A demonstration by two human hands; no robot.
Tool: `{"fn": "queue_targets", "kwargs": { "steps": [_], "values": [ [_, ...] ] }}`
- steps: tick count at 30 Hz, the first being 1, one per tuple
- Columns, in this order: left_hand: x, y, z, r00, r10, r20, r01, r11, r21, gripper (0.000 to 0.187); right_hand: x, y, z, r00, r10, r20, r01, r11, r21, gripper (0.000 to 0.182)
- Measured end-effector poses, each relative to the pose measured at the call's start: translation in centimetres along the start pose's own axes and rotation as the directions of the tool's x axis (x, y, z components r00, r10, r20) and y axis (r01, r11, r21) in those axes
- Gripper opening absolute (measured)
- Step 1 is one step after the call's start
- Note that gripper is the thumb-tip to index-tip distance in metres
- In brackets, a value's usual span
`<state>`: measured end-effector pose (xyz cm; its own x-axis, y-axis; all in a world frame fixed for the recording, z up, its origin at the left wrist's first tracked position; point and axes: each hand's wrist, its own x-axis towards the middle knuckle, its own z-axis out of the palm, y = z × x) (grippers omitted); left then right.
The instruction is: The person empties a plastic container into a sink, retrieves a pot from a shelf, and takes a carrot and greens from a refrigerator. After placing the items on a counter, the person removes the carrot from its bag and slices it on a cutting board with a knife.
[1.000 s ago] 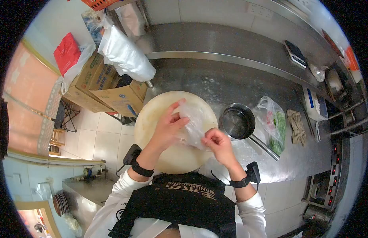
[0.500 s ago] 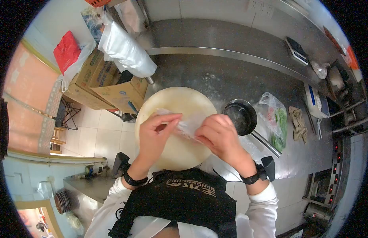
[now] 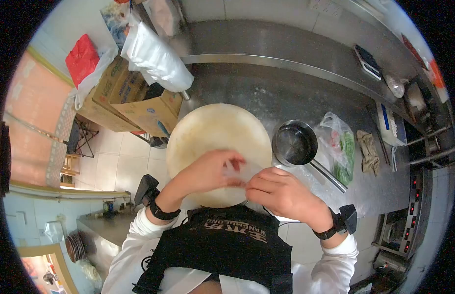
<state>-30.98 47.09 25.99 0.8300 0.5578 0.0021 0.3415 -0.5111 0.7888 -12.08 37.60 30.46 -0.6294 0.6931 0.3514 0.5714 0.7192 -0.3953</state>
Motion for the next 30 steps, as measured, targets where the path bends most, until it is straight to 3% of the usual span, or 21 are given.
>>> {"fn": "queue_targets", "kwargs": {
  "steps": [1,3,4,6,7,9,13,15,16,18,19,21,22,23,24,25,26,27,28,29,30],
  "values": [
    [0.0,-0.5,0.1,1.0,0.005,0.002,-0.005,1.0,0.003,0.028,-0.3,0.1,0.2,1.0,0.001,-0.004,-0.001,1.0,-0.005,0.011],
    [-0.6,-1.3,0.1,0.993,0.06,0.101,-0.034,0.969,-0.243,0.017,-1.1,0.2,0.4,0.99,0.137,0.014,-0.135,0.944,0.301,0.009],
    [-0.7,-1.5,0.2,0.993,0.06,0.103,-0.034,0.97,-0.242,0.017,-1.4,0.1,0.4,0.99,0.138,0.012,-0.135,0.944,0.301,0.009],
    [-0.9,-1.6,0.1,0.947,-0.275,-0.166,0.161,0.854,-0.495,0.009,-1.9,-0.3,0.1,0.914,0.377,0.148,-0.403,0.816,0.414,0.008],
    [-0.9,-1.5,0.1,0.948,-0.272,-0.165,0.16,0.856,-0.492,0.009,-1.9,-0.3,0.3,0.915,0.377,0.145,-0.402,0.817,0.414,0.008],
    [-1.0,-0.9,0.7,0.878,-0.288,-0.382,0.011,0.811,-0.585,0.006,-2.0,-0.2,0.7,0.82,0.546,0.172,-0.559,0.829,0.03,0.011],
    [-0.7,1.6,2.0,0.873,-0.316,-0.371,-0.05,0.699,-0.713,0.008,-1.4,-0.6,1.4,0.778,0.59,0.217,-0.531,0.802,-0.275,0.014],
    [-0.2,2.2,2.7,0.926,-0.278,-0.255,-0.019,0.641,-0.768,0.011,-1.3,0.1,4.0,0.932,0.361,-0.026,-0.356,0.901,-0.247,0.021],
    [0.0,2.7,2.9,0.927,-0.276,-0.254,-0.02,0.64,-0.768,0.011,-0.8,0.5,4.7,0.931,0.363,-0.026,-0.358,0.9,-0.248,0.021],
    [0.0,3.6,3.0,0.946,-0.238,-0.219,-0.035,0.596,-0.802,0.012,0.0,2.0,6.0,0.77,0.429,0.471,-0.377,0.903,-0.206,0.016],
    [-0.2,3.7,2.8,0.947,-0.234,-0.219,-0.037,0.597,-0.802,0.012,-0.9,3.2,7.6,0.77,0.431,0.47,-0.378,0.902,-0.209,0.016],
    [-0.9,3.5,1.9,0.973,-0.183,-0.139,-0.002,0.6,-0.8,0.018,-4.0,6.6,11.6,0.882,0.399,0.251,-0.455,0.86,0.231,0.015],
    [-1.0,2.7,1.7,0.974,-0.179,-0.14,-0.005,0.599,-0.801,0.018,-5.4,7.5,13.4,0.881,0.4,0.251,-0.456,0.861,0.227,0.015],
    [-1.1,1.0,1.9,0.953,-0.178,-0.246,-0.046,0.717,-0.695,0.022,-6.9,8.2,15.1,0.936,0.334,0.115,-0.319,0.939,-0.132,0.019],
    [-1.3,-0.9,2.1,0.924,-0.159,-0.348,-0.073,0.818,-0.57,0.026,-7.7,8.4,15.7,0.977,0.214,0.017,-0.179,0.855,-0.487,0.023],
    [-1.7,-3.3,2.0,0.894,-0.271,-0.355,0.042,0.842,-0.538,0.031,-6.2,7.3,14.2,0.976,0.216,0.014,-0.182,0.852,-0.492,0.023],
    [-2.0,-5.9,1.9,0.852,-0.373,-0.368,0.156,0.85,-0.503,0.036,-3.3,5.0,11.4,0.959,0.284,-0.017,-0.284,0.951,-0.127,0.029],
    [-2.5,-8.2,2.7,0.858,-0.362,-0.365,0.148,0.854,-0.499,0.036,-1.8,3.9,9.8,0.934,0.356,-0.022,-0.338,0.905,0.258,0.036],
    [-3.0,-10.4,4.0,0.844,-0.341,-0.414,0.2,0.916,-0.348,0.038,-6.1,7.3,15.4,0.903,0.416,0.111,-0.381,0.651,0.657,0.047],
    [-3.1,-11.9,4.9,0.834,-0.308,-0.458,0.247,0.95,-0.19,0.04,-5.1,6.9,15.1,0.897,0.43,0.098,-0.386,0.657,0.648,0.047],
    [-2.7,-12.9,5.3,0.844,-0.294,-0.448,0.231,0.954,-0.19,0.04,-3.1,6.0,15.0,0.913,0.405,-0.051,-0.369,0.873,0.318,0.047]
  ]
}}
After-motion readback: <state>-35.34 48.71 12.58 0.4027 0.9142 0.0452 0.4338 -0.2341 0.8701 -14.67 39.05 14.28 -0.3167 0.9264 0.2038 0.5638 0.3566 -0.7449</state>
